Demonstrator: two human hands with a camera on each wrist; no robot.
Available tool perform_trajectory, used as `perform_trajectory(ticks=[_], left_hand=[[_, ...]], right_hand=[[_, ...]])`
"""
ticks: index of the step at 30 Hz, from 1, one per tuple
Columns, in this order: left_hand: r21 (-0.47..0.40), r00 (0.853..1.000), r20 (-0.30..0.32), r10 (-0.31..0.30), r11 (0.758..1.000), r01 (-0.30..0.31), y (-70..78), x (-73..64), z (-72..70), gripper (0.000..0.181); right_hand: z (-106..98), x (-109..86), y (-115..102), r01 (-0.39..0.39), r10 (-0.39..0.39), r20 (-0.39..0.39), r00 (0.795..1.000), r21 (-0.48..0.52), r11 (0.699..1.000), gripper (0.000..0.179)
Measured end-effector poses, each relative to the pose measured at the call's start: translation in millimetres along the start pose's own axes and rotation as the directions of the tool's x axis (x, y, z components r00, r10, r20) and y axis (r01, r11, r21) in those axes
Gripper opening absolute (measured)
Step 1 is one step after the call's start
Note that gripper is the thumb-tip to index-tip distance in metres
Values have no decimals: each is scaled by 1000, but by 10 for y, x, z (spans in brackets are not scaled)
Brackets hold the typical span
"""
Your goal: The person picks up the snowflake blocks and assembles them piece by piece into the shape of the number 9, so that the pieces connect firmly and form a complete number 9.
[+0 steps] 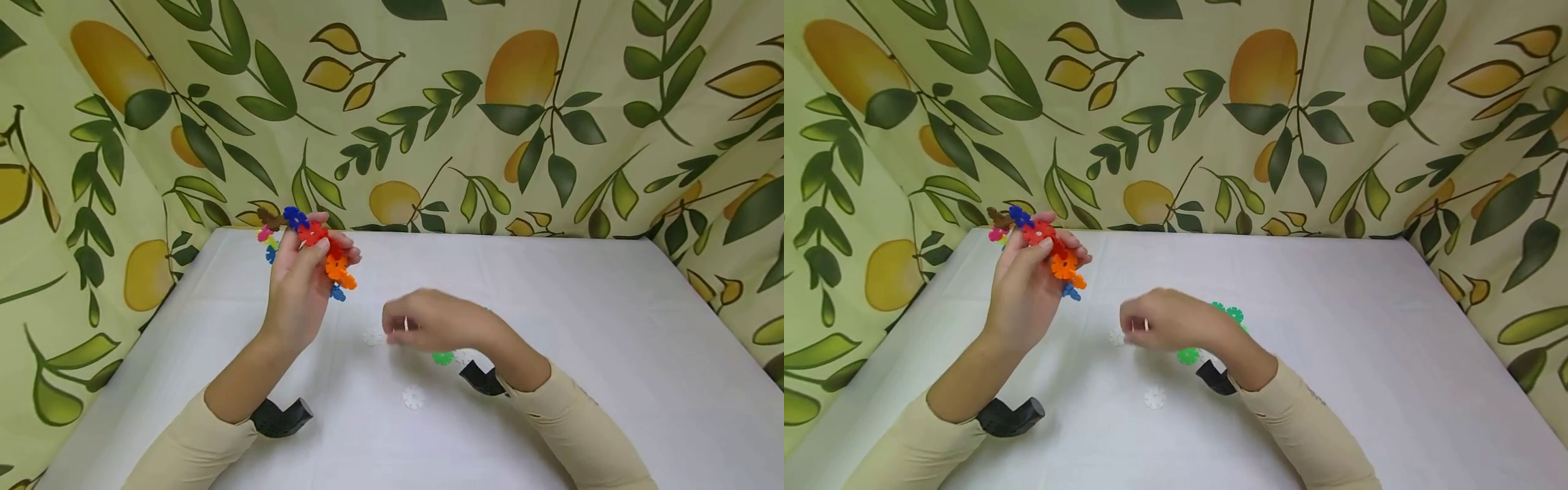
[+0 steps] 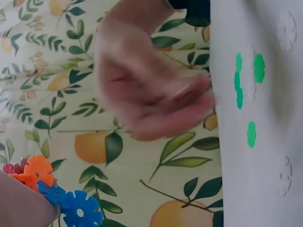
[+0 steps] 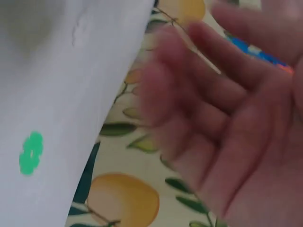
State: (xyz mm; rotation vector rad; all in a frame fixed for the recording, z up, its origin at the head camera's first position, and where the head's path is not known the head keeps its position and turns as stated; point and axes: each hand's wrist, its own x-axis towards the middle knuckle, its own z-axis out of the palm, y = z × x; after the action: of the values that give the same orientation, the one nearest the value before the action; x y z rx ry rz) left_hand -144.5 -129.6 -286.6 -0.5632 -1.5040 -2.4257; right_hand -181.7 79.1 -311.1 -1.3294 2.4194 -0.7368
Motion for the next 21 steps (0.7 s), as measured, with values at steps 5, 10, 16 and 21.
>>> perform_trajectory(ticks=[5, 10, 16, 21], left_hand=[[-100, 998, 17, -59, 993, 60, 7, 2, -2, 25], [-106, 994, 14, -104, 989, 105, -5, -2, -1, 21], [-95, 993, 1, -117, 989, 117, 3, -11, 15, 19], [-38, 994, -25, -103, 994, 102, -14, -26, 20, 19]], right_hand=[[280, 29, -87, -144, 218, 336, 916, -231, 962, 24], [512, 64, -167, -184, 358, 345, 868, -445, 876, 35], [556, 89, -153, -169, 352, 341, 872, -465, 869, 32], [412, 57, -86, -144, 235, 382, 894, -252, 957, 32]])
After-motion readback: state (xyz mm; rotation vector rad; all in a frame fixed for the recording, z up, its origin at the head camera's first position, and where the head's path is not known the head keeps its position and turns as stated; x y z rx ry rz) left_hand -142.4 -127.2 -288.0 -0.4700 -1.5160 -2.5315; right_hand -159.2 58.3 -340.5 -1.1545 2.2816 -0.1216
